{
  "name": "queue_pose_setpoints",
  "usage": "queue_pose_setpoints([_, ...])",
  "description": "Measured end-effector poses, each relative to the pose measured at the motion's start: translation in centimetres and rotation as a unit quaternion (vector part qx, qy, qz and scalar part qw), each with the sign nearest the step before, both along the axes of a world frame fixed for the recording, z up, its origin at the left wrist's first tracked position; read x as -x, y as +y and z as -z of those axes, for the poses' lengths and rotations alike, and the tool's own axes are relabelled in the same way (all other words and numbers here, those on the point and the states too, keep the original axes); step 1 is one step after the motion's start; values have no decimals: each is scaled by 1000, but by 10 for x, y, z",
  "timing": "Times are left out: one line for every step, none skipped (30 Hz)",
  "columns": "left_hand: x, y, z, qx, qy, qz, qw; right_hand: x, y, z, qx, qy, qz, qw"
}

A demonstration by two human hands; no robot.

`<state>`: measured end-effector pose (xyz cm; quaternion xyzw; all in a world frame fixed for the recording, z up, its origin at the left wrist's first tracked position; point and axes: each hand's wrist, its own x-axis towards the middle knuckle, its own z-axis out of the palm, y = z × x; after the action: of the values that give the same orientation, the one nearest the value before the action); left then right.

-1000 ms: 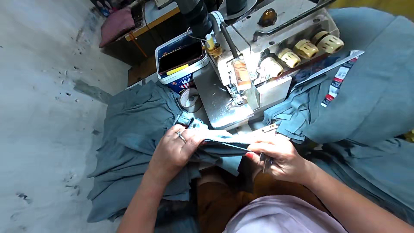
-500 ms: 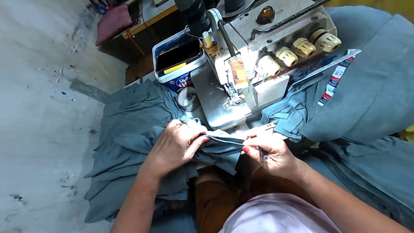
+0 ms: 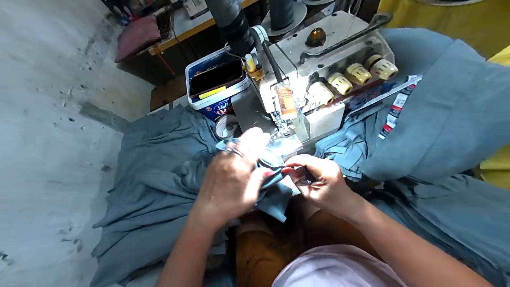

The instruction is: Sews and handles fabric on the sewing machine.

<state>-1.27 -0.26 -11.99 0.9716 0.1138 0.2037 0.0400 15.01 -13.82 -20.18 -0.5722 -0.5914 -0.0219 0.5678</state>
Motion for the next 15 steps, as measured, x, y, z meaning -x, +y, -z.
queue_pose_setpoints([-4, -6, 4, 16, -20, 43, 999, 0, -1, -5, 0, -5, -8, 1000])
queue_pose_setpoints([-8, -9, 8, 25, -23, 73, 997, 1, -2, -9, 0, -11, -19, 1000])
queue_pose_setpoints([-12, -10, 13, 32, -30, 90, 995, 2, -2, -13, -3, -18, -27, 999])
queue_pose_setpoints([-14, -7, 15, 38, -32, 98, 994, 3, -1, -16, -5, -28, -30, 999])
queue_pose_setpoints([-14, -4, 14, 45, -28, 99, 994, 4, 1, -19, -11, -35, -28, 999])
queue_pose_setpoints([-14, -2, 11, 52, -26, 97, 994, 4, 3, -21, -19, -40, -23, 999])
queue_pose_setpoints([-14, -1, 8, 60, -27, 93, 994, 4, 5, -23, -24, -44, -21, 999])
queue_pose_setpoints([-14, 1, 5, 73, -26, 90, 993, 4, 6, -25, -27, -46, -20, 998])
queue_pose_setpoints([-13, 4, 2, 95, -23, 88, 991, 4, 8, -28, -32, -48, -18, 998])
queue_pose_setpoints([-12, 6, -2, 120, -17, 83, 989, 4, 11, -30, -37, -49, -13, 998])
queue_pose_setpoints([-12, 9, -6, 139, -11, 78, 987, 4, 14, -32, -42, -47, -5, 998])
queue_pose_setpoints([-13, 12, -9, 143, -7, 71, 987, 3, 17, -33, -47, -42, 5, 998])
queue_pose_setpoints([-15, 16, -13, 141, -3, 59, 988, 1, 21, -32, -49, -36, 24, 998])
queue_pose_setpoints([-17, 21, -18, 135, -8, 48, 990, 0, 24, -29, -44, -32, 50, 997])
queue_pose_setpoints([-20, 30, -24, 134, -25, 41, 990, -3, 27, -26, -30, -34, 82, 996])
